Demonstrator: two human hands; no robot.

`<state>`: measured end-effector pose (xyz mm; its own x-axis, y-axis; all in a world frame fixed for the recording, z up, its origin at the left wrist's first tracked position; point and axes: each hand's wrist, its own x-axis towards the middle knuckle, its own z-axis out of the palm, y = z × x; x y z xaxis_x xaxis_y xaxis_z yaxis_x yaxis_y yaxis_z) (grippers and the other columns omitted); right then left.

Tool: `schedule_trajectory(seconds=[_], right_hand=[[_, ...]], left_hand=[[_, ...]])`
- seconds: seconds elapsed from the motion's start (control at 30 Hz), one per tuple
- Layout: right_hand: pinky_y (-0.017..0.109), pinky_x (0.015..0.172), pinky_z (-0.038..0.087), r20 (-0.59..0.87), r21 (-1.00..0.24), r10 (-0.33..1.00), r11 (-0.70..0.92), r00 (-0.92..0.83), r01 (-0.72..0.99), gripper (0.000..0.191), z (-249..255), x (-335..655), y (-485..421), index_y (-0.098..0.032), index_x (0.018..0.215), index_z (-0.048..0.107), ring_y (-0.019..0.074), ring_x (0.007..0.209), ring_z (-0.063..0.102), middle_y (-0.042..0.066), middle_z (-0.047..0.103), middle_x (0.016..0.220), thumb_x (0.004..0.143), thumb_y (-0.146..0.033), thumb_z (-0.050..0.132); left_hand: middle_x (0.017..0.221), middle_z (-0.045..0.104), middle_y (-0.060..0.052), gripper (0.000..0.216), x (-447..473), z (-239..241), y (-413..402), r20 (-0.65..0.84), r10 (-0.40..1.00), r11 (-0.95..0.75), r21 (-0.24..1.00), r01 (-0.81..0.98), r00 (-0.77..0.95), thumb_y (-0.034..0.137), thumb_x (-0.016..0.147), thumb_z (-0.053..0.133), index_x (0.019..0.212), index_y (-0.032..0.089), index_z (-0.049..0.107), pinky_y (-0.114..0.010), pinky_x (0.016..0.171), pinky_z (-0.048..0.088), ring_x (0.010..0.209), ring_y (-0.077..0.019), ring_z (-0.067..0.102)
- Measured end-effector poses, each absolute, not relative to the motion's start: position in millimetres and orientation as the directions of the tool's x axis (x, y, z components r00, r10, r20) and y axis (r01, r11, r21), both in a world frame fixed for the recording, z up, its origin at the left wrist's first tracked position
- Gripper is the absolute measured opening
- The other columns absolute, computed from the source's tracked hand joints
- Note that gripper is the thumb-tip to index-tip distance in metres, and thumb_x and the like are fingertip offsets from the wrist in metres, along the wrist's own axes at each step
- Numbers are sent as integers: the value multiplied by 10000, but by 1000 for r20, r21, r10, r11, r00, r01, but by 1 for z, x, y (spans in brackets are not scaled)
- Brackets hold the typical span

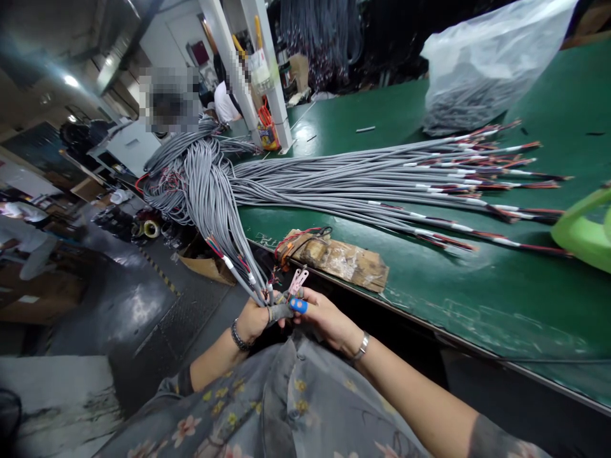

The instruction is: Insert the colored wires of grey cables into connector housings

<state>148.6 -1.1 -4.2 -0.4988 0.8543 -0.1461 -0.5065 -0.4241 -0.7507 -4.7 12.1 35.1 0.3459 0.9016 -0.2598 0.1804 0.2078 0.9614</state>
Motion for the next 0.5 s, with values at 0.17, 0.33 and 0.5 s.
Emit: schedule_trajectory(seconds=[0.17, 0.33, 0.5], right_hand=[[279, 637, 453, -189, -703, 882, -428, -431, -568, 458, -12, 152, 1, -182, 830, 694, 158, 683, 598, 50, 685, 770, 679, -614, 721], [280, 620, 487, -248, -630, 884, -458, -396, -627, 494, -17, 156, 11, -197, 758, 683, 150, 636, 590, 51, 671, 748, 702, -687, 642], [247, 542, 475, -265, -631, 901, -432, -344, -645, 435, -7, 155, 17, -199, 738, 688, 124, 580, 544, 20, 637, 684, 680, -630, 706]], left_hand=[[435, 535, -2, 375, -4, 40, 13, -292, 901, 243, 952, 184, 321, 457, 572, 744, 455, 150, 565, -245, 481, 385, 426, -92, 450], [428, 527, -4, 307, -10, 46, 10, -301, 896, 235, 946, 224, 328, 373, 600, 702, 443, 148, 564, -234, 459, 369, 413, -87, 435], [421, 529, -2, 243, -17, 48, 8, -330, 890, 259, 934, 246, 315, 330, 589, 683, 459, 151, 582, -234, 445, 364, 397, -90, 434]])
